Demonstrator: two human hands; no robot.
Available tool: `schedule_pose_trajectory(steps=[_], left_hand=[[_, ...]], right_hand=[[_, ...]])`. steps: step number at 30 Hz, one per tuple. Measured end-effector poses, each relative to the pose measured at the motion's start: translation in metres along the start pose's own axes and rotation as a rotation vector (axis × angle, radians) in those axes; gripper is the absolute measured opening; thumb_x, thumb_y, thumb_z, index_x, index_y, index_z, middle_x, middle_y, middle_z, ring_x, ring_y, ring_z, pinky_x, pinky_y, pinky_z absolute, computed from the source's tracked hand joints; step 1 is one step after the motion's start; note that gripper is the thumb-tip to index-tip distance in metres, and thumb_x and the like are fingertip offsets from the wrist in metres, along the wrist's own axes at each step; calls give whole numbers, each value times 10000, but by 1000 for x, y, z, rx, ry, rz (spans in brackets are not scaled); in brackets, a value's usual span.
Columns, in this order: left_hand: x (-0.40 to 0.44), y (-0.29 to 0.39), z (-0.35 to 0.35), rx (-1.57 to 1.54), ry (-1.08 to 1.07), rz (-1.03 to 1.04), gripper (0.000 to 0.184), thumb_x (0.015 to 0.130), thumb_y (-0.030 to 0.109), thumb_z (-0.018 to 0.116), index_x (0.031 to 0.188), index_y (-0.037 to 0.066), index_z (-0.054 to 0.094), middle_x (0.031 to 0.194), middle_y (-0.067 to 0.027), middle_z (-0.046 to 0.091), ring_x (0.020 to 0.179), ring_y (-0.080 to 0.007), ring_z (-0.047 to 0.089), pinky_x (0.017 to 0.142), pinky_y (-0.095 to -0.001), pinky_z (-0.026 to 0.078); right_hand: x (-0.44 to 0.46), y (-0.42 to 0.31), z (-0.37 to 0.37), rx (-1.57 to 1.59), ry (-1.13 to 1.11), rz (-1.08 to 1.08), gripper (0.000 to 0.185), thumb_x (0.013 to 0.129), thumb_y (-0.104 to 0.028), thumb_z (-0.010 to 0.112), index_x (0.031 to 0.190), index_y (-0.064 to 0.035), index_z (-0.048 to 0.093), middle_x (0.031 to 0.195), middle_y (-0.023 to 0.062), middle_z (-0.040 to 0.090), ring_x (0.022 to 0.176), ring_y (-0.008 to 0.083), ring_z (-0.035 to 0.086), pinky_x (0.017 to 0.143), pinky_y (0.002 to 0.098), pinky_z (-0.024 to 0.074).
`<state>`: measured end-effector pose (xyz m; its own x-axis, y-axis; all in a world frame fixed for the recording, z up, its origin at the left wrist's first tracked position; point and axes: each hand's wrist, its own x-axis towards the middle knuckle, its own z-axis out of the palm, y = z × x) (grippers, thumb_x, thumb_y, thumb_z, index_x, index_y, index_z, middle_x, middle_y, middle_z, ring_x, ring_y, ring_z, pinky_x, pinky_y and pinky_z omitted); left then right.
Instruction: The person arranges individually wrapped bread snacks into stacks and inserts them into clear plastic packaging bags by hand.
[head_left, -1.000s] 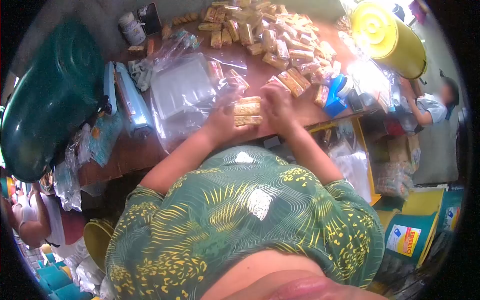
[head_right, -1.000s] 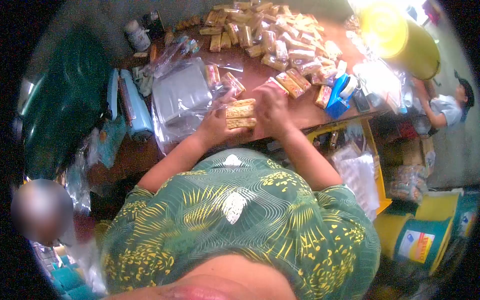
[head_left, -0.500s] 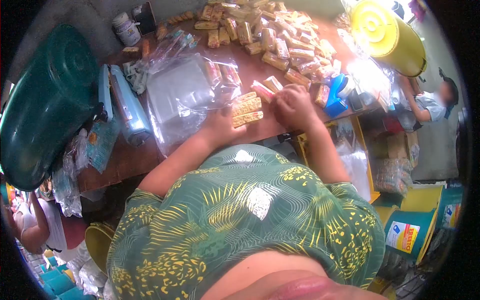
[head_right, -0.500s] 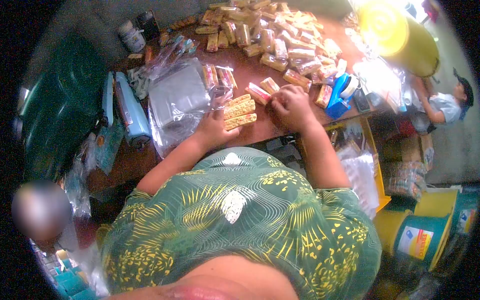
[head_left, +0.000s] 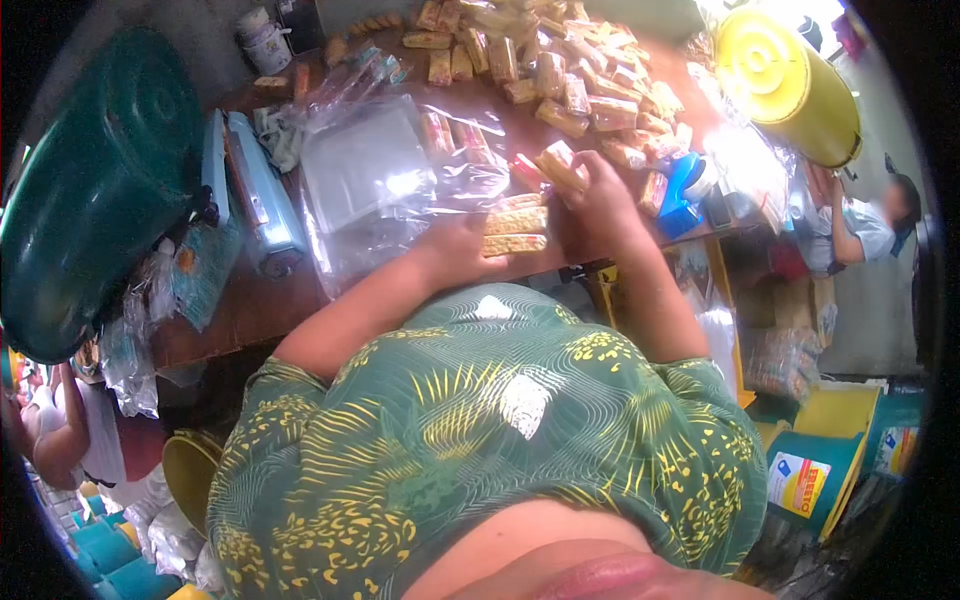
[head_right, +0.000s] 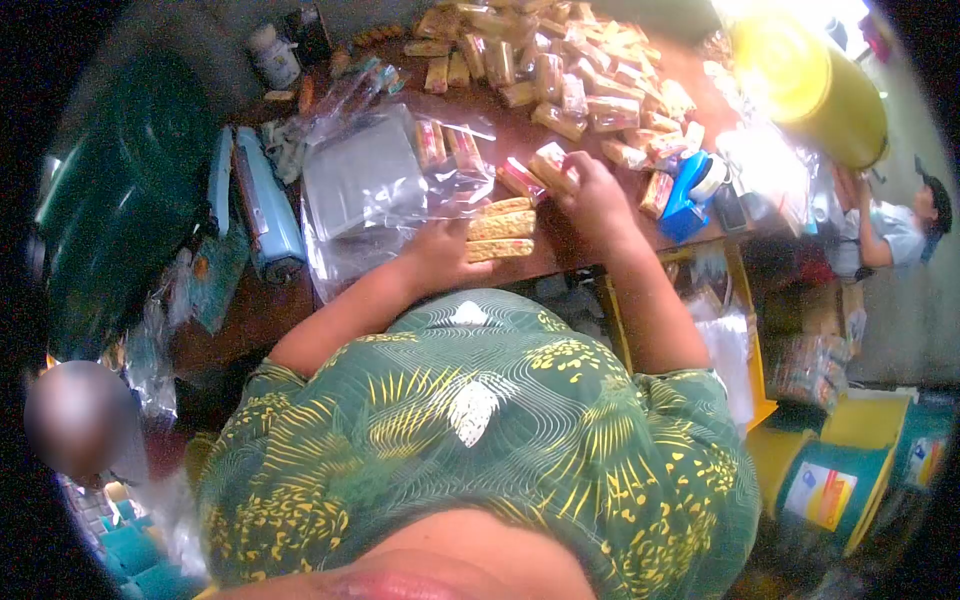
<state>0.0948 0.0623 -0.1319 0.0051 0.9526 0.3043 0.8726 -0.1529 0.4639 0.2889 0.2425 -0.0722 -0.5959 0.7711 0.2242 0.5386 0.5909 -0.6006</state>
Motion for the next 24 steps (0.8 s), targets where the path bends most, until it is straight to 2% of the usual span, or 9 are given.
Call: schedule_pose_trajectory(steps=[2, 6, 9, 13, 14, 18, 21, 22, 24], left_hand=[[12, 10, -3, -58, -184, -55, 1000, 746, 446, 799, 1502, 18, 302, 1405, -296, 463, 1255, -480, 502, 1089, -484, 410], [56, -5, 11, -30, -177, -180, 963, 751, 484, 782, 1475, 14, 355, 1297, -310, 558, 1137, -458, 599, 996, -489, 490], [77, -13, 5, -1, 99, -276, 940, 766, 454, 773, 1483, 17, 350, 1241, -299, 599, 1081, -460, 624, 979, -487, 505], [64, -15, -5, -8, 27, -176, 955, 760, 389, 799, 1512, 43, 324, 1371, -296, 501, 1213, -411, 565, 1053, -451, 454], [60, -14, -11, -94, -146, -162, 977, 740, 350, 832, 1514, 54, 315, 1383, -283, 495, 1270, -394, 526, 1067, -436, 441], [37, -4, -19, -368, -381, -142, 992, 726, 381, 851, 1494, 42, 323, 1378, -279, 503, 1302, -391, 503, 1090, -410, 420], [39, 1, -24, -329, -372, -130, 1038, 714, 395, 849, 1501, 19, 286, 1386, -307, 489, 1316, -389, 491, 1110, -406, 398], [42, 3, -27, -337, -405, -154, 1083, 707, 402, 847, 1513, 6, 243, 1390, -323, 480, 1325, -392, 482, 1121, -406, 385], [46, -4, -6, -213, -357, -84, 1167, 706, 483, 817, 1522, -26, 155, 1362, -339, 503, 1274, -421, 522, 1080, -419, 429]], right_hand=[[-3, 26, 27, -88, 102, -194, 396, 822, -139, 758, 1136, -26, 546, 1062, 247, 626, 1061, 442, 598, 894, 461, 494], [7, 27, 13, -72, -2, -54, 449, 848, -205, 760, 1150, -33, 475, 1071, 272, 616, 1050, 444, 604, 890, 463, 490], [11, 39, 5, -40, 116, 67, 459, 868, -261, 758, 1147, -37, 470, 1053, 272, 615, 1010, 426, 622, 871, 450, 494], [10, 43, 6, 262, 64, 158, 528, 889, -301, 759, 1219, -29, 450, 1053, 162, 627, 960, 252, 618, 841, 395, 501], [4, 37, 5, 406, -17, 191, 496, 915, -301, 733, 1238, -25, 478, 1068, 127, 625, 994, 211, 590, 874, 357, 492], [-2, 39, 18, 305, -274, 13, 452, 977, -348, 633, 1272, -18, 538, 1114, 120, 626, 1013, 236, 595, 931, 342, 480], [1, 52, 48, -90, -24, -303, 484, 1008, -375, 563, 1324, -10, 524, 1176, 142, 607, 1018, 268, 619, 947, 371, 493], [-1, 42, 59, 289, -77, -168, 491, 1056, -368, 460, 1405, -22, 470, 1211, 113, 611, 1071, 262, 603, 973, 372, 484], [-14, 14, 72, 1064, -95, 99, 506, 1061, -383, 447, 1426, -33, 441, 1237, 130, 600, 1065, 252, 614, 953, 386, 510]])
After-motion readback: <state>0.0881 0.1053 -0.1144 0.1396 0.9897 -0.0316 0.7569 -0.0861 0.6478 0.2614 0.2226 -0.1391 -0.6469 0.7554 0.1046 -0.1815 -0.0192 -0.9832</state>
